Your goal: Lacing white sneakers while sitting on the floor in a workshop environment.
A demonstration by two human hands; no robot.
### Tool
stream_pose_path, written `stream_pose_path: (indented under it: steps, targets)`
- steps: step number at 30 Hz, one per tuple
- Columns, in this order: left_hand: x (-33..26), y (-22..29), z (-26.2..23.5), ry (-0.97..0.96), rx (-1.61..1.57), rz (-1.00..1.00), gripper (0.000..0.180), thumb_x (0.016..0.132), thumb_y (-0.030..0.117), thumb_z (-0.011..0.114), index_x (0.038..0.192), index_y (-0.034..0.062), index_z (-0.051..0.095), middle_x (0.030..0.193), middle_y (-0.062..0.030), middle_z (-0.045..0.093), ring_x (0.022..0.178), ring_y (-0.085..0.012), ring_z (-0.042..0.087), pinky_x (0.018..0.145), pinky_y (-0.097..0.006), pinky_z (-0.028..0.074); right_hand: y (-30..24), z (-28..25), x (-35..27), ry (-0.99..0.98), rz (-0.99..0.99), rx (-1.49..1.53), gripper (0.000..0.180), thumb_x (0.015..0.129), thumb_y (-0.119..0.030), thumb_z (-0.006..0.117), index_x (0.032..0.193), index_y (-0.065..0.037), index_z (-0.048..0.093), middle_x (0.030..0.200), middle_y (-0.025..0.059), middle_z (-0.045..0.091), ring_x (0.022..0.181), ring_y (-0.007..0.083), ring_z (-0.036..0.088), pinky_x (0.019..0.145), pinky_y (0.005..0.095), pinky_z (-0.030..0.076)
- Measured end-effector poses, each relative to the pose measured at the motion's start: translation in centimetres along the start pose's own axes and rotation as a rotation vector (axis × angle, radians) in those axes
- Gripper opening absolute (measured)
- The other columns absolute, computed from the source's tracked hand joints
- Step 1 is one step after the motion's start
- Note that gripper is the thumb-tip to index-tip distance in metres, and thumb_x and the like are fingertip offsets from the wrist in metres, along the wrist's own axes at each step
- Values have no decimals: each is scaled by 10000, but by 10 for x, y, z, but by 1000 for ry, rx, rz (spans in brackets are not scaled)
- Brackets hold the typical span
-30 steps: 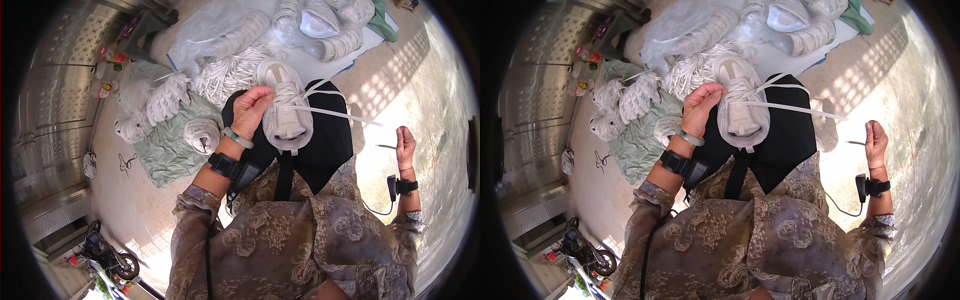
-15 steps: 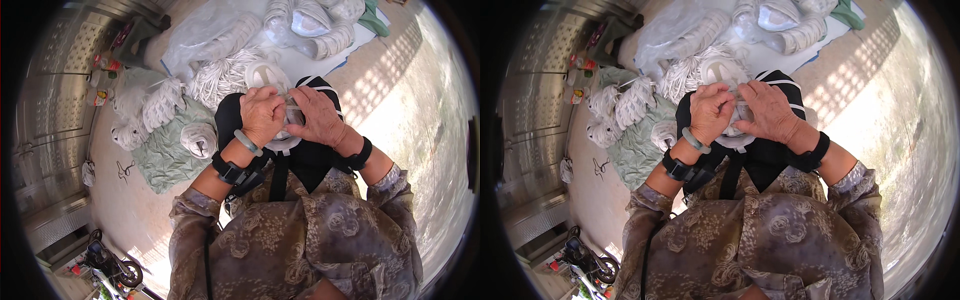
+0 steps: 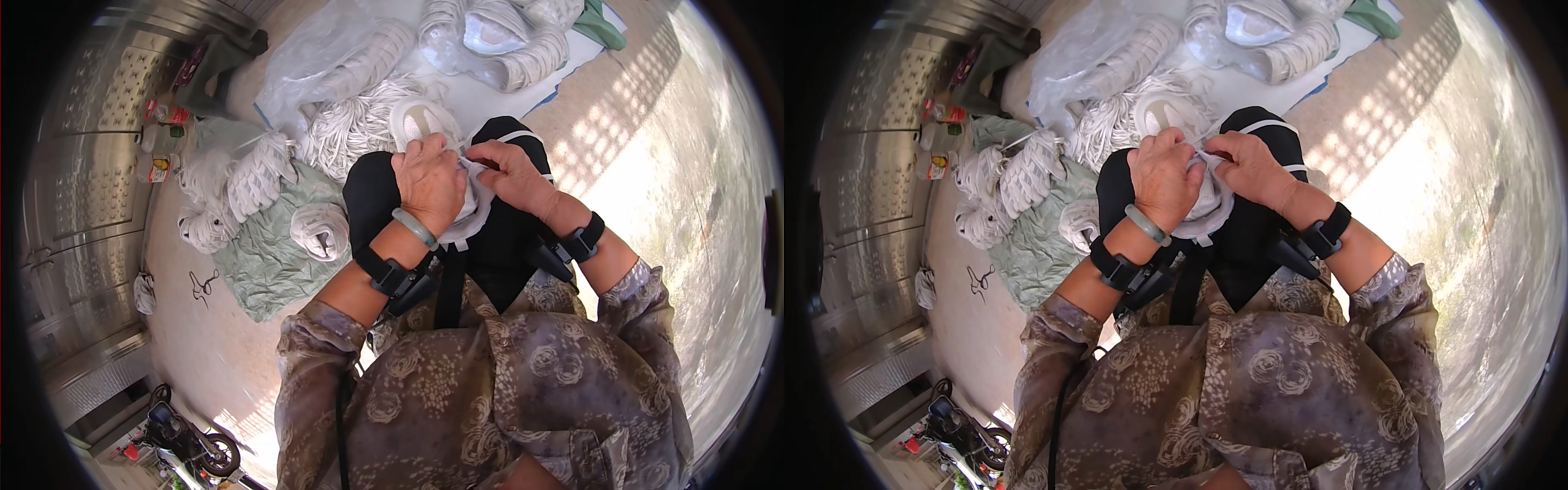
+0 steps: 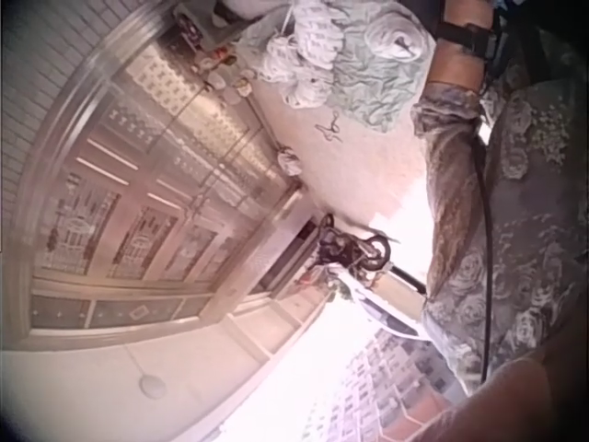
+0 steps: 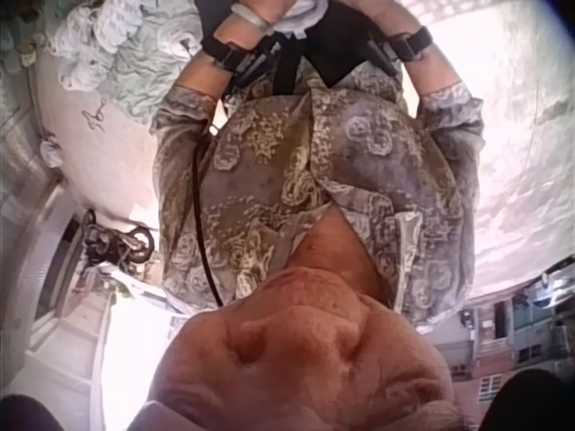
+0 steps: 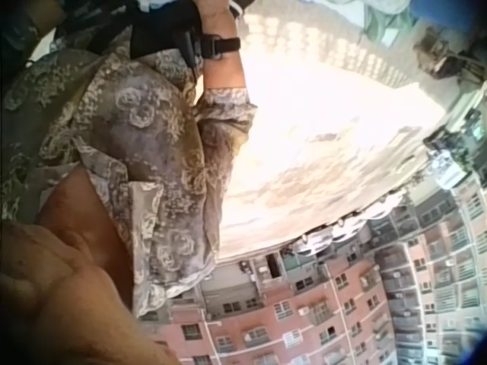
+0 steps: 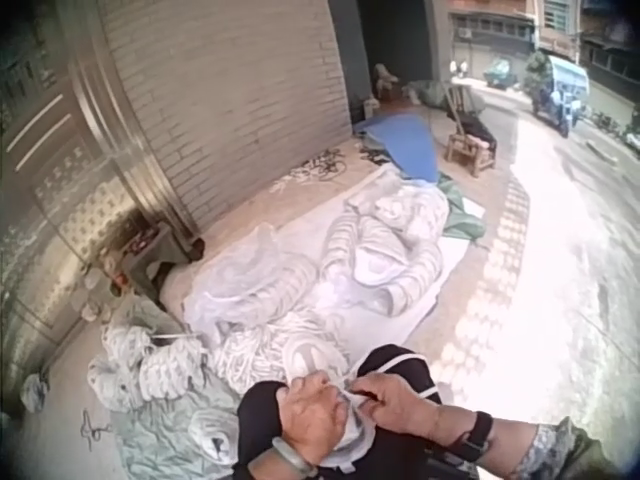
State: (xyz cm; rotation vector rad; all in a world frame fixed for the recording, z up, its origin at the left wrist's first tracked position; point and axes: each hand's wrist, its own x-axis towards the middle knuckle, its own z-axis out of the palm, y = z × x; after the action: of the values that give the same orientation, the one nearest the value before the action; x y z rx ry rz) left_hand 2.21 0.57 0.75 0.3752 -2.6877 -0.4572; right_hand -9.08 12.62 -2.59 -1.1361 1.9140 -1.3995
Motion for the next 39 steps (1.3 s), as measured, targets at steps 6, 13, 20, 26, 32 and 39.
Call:
stream_pose_path:
  steps: [6, 13, 20, 26, 32, 39]
  targets:
    - [3, 1, -2, -38, 79, 64, 100, 641, 103, 638, 736, 73, 625, 980, -51, 549, 857, -254, 507, 718, -400, 336, -3, -5, 2, -192, 107, 217, 407, 708, 79, 492, 1105, 3, 544, 931, 47, 567, 851, 121, 532, 773, 236, 422]
    - [-10, -8, -43, -1, -51, 276, 67, 644, 68, 573, 697, 44, 539, 1110, -126, 529, 939, -305, 492, 845, -419, 335, -11, 0, -10, -18, 13, -2, 361, 671, -10, 537, 1028, -34, 582, 819, 120, 577, 746, 225, 579, 680, 290, 462]
    - [-163, -162, -122, -255, 476, -232, 117, 650, 102, 550, 744, 42, 581, 1067, -96, 552, 948, -289, 514, 848, -441, 349, -16, 2, -18, 62, -154, -188, 343, 677, -61, 559, 1018, -38, 574, 791, 132, 561, 693, 271, 572, 652, 323, 473]
    - [-241, -225, -163, -724, 886, -1117, 265, 733, 180, 500, 947, 121, 645, 1068, -86, 587, 1007, -269, 559, 847, -439, 396, -18, 5, -9, 97, 173, 41, 271, 749, -161, 611, 967, -27, 522, 753, 82, 569, 659, 170, 559, 586, 297, 474]
    - [-152, -181, -95, -95, 98, -335, 133, 739, 203, 624, 781, 77, 609, 863, -93, 630, 825, -324, 589, 753, -430, 433, -28, 5, 20, -35, 556, 94, 198, 776, -169, 622, 895, -38, 531, 740, 20, 564, 629, 81, 517, 502, 244, 450]
    - [-42, -82, -35, 1, -182, -43, 175, 799, 225, 587, 769, 58, 629, 862, -92, 603, 802, -313, 564, 745, -413, 395, -13, 16, 23, -2, 227, 242, 60, 801, -74, 607, 817, -31, 568, 718, -28, 549, 634, 34, 480, 538, 195, 408]
